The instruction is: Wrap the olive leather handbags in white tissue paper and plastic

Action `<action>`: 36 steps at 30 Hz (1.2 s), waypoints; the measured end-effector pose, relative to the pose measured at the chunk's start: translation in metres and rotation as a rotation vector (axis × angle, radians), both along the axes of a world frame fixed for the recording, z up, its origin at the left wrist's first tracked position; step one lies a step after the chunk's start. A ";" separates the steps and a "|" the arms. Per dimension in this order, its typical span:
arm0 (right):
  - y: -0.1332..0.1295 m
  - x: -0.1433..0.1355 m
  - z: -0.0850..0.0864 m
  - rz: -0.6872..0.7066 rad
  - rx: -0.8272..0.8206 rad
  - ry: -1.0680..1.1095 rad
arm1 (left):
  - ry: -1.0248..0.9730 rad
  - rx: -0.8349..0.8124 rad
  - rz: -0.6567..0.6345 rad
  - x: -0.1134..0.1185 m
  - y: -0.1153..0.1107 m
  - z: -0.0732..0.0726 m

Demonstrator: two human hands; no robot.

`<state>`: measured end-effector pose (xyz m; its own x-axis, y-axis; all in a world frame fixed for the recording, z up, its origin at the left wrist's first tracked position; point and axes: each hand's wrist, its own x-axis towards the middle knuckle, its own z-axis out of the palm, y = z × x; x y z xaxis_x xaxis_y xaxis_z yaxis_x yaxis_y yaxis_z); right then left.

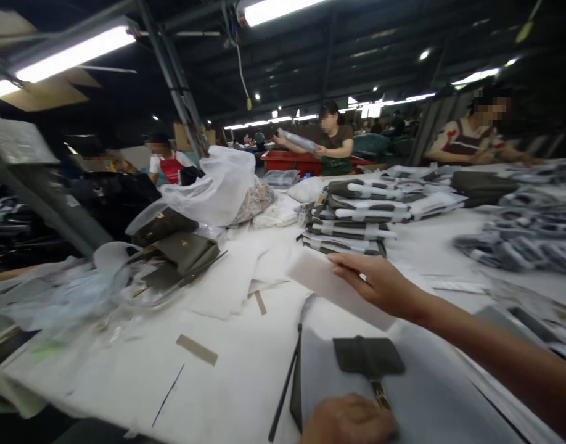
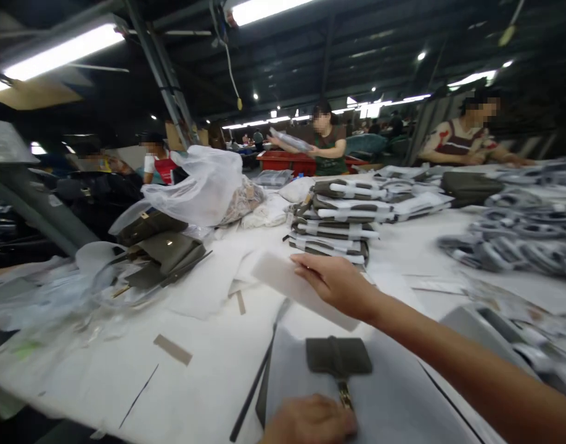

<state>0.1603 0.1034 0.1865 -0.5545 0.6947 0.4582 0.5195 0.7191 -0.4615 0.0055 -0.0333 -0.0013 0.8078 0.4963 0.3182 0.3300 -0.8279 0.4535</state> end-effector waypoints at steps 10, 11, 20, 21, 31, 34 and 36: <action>-0.101 0.082 -0.123 -0.152 -0.145 -0.470 | -0.117 -0.055 0.087 -0.005 -0.013 0.030; -0.106 0.088 -0.127 -0.165 -0.129 -0.487 | -0.110 -0.049 0.087 -0.005 -0.013 0.030; -0.130 0.087 -0.095 0.021 -0.108 -0.405 | -0.009 -0.007 0.155 -0.007 -0.019 0.027; -0.132 0.082 -0.096 0.055 -0.104 -0.382 | 0.024 0.004 0.187 -0.007 -0.020 0.025; -0.149 0.075 -0.153 0.019 -0.008 -0.364 | 0.188 0.024 0.205 -0.014 -0.028 0.019; -0.151 0.077 -0.152 -0.020 0.006 -0.405 | 0.181 0.018 0.169 -0.015 -0.026 0.021; -0.152 0.077 -0.150 -0.023 -0.010 -0.423 | 0.178 0.017 0.159 -0.015 -0.025 0.023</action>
